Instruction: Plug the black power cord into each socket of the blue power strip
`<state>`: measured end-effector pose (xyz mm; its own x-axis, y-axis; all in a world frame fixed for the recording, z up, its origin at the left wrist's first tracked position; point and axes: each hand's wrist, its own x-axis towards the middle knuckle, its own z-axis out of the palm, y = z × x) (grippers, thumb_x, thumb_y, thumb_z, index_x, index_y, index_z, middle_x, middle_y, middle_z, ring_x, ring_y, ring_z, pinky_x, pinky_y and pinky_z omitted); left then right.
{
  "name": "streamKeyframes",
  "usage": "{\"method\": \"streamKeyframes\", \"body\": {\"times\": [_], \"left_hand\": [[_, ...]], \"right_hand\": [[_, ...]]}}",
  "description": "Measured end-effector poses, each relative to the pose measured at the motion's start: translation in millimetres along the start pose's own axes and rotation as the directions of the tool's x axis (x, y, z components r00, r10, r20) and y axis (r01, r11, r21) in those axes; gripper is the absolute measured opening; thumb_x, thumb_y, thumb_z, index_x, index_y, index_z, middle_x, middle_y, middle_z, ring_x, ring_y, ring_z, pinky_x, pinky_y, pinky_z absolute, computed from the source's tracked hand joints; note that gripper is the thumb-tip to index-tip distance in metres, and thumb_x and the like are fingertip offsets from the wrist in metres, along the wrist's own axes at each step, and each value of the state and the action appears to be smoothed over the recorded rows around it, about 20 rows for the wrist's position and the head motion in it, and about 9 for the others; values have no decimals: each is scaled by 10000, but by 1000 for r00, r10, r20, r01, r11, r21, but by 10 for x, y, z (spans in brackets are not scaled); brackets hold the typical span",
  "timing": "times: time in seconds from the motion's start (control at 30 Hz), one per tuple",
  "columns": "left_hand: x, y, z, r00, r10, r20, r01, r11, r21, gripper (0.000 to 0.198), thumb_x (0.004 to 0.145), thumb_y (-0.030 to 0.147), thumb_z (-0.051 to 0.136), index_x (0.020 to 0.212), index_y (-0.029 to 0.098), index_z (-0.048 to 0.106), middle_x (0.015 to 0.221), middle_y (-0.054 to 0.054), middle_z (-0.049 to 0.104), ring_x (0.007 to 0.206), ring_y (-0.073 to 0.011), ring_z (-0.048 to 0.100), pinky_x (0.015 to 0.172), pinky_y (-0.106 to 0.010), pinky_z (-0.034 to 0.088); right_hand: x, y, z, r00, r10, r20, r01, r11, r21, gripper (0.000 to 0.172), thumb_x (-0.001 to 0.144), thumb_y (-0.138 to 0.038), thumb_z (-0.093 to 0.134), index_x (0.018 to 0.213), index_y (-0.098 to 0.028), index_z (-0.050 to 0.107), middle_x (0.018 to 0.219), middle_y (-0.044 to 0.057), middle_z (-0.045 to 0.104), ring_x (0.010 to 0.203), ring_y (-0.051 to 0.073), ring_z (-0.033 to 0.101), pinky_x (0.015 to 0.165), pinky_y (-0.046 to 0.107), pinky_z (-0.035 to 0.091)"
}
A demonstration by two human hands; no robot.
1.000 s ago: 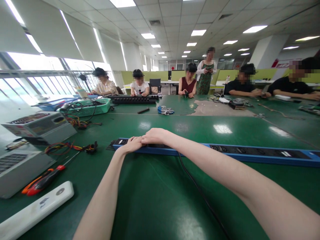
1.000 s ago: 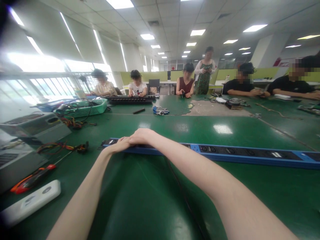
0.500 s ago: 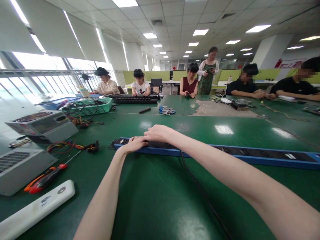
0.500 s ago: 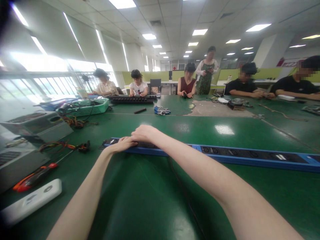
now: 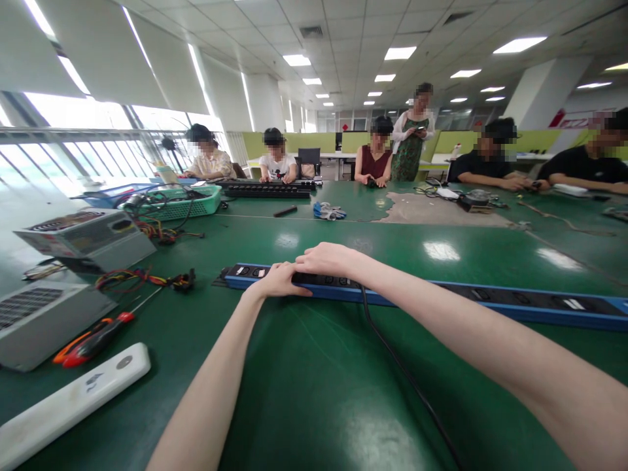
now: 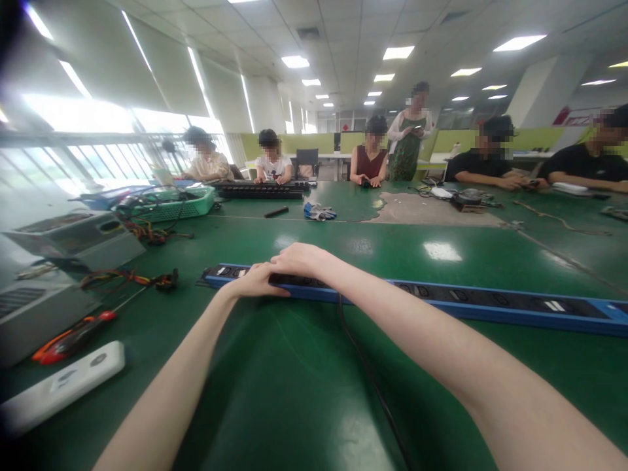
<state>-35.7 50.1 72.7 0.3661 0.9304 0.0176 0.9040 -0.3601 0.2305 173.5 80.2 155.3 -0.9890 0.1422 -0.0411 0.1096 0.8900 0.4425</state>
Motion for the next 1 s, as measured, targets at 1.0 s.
{"method": "streamKeyframes", "body": {"times": [1.0], "left_hand": [[30, -80, 106, 999, 37, -40, -37, 999, -5, 819, 746, 771, 705, 1404, 296, 595, 1266, -77, 683, 1207, -331, 586, 1088, -420, 361]], "right_hand": [[-43, 50, 123, 997, -67, -41, 70, 995, 73, 226, 1022, -199, 530, 1209, -182, 657, 1207, 84, 687, 1048, 172, 659, 776, 277, 485]]}}
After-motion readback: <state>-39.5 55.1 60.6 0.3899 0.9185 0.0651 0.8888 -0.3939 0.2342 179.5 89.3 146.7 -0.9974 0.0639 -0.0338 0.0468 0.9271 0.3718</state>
